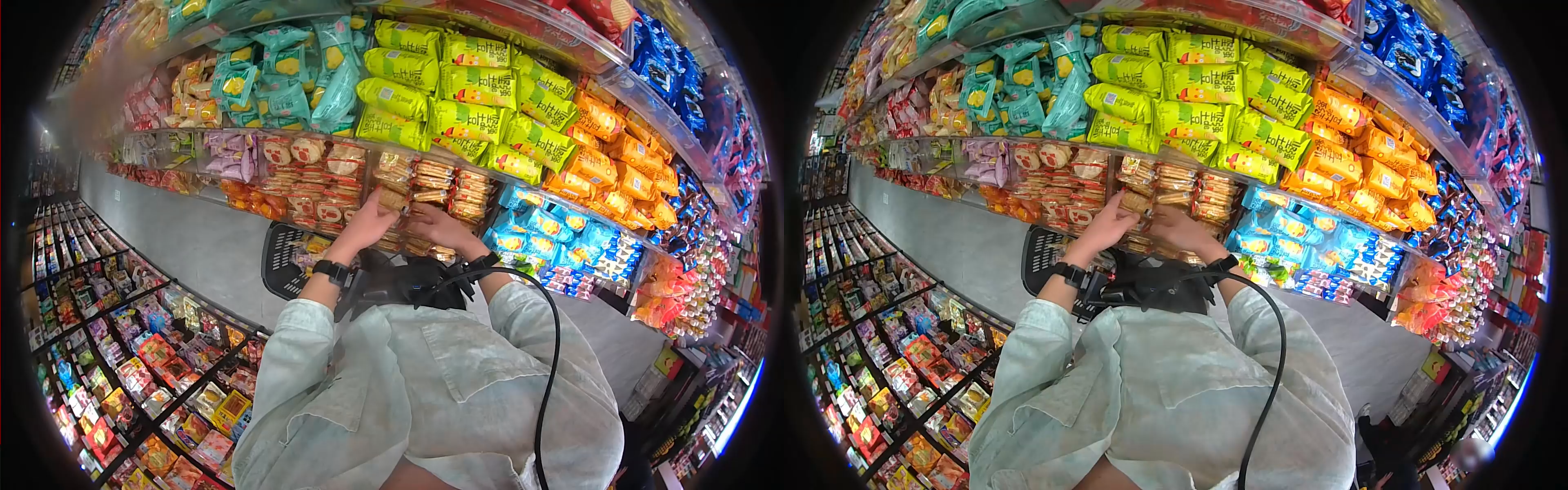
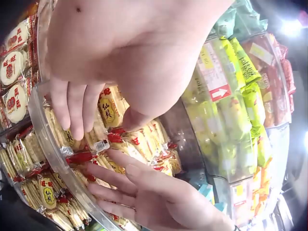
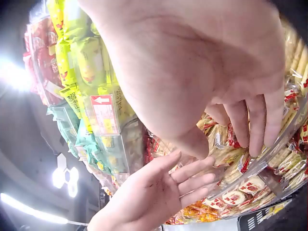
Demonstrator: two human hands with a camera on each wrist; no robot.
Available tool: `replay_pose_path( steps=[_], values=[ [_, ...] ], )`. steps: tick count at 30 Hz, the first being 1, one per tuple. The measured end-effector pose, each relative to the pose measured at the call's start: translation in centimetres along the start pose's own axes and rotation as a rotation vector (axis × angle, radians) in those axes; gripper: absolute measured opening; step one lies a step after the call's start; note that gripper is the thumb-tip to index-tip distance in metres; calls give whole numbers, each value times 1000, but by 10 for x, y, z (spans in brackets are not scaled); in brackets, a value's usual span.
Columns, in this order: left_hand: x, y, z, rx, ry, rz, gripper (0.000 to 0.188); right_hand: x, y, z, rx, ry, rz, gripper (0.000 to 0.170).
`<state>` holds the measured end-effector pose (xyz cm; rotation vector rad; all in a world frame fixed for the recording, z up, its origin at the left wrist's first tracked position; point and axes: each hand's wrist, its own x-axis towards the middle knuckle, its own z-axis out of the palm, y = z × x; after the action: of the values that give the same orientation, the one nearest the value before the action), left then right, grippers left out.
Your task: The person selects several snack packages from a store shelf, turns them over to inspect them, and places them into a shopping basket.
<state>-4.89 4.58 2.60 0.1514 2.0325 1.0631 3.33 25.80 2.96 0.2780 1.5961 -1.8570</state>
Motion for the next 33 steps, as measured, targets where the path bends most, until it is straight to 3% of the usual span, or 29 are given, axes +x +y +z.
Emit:
replay_pose_path(
  steps=[3, 4, 12, 16, 20, 27, 33],
  values=[
    [33, -30, 10, 36, 105, -117, 95, 5, 6, -3, 33, 0, 17, 66],
    [38, -32, 10, -10, 105, -133, 90, 12, 15, -3, 75, -30, -52, 65],
    [36, -43, 12, -127, 96, -122, 66, 18, 34, -9, 43, -32, -47, 64],
    [2, -5, 4, -247, 55, -113, 64, 4, 21, -7, 49, -25, 5, 70],
    [-20, -15, -3, -295, -9, -41, 67, -17, 2, 3, 96, 26, 34, 73],
    [-80, -19, -15, -394, -46, 113, 68, -28, 13, 32, -3, 87, -105, 65],
    [-136, -70, -30, -513, -19, 242, 70, -36, 11, 101, 77, 107, -163, 61]
  ],
)
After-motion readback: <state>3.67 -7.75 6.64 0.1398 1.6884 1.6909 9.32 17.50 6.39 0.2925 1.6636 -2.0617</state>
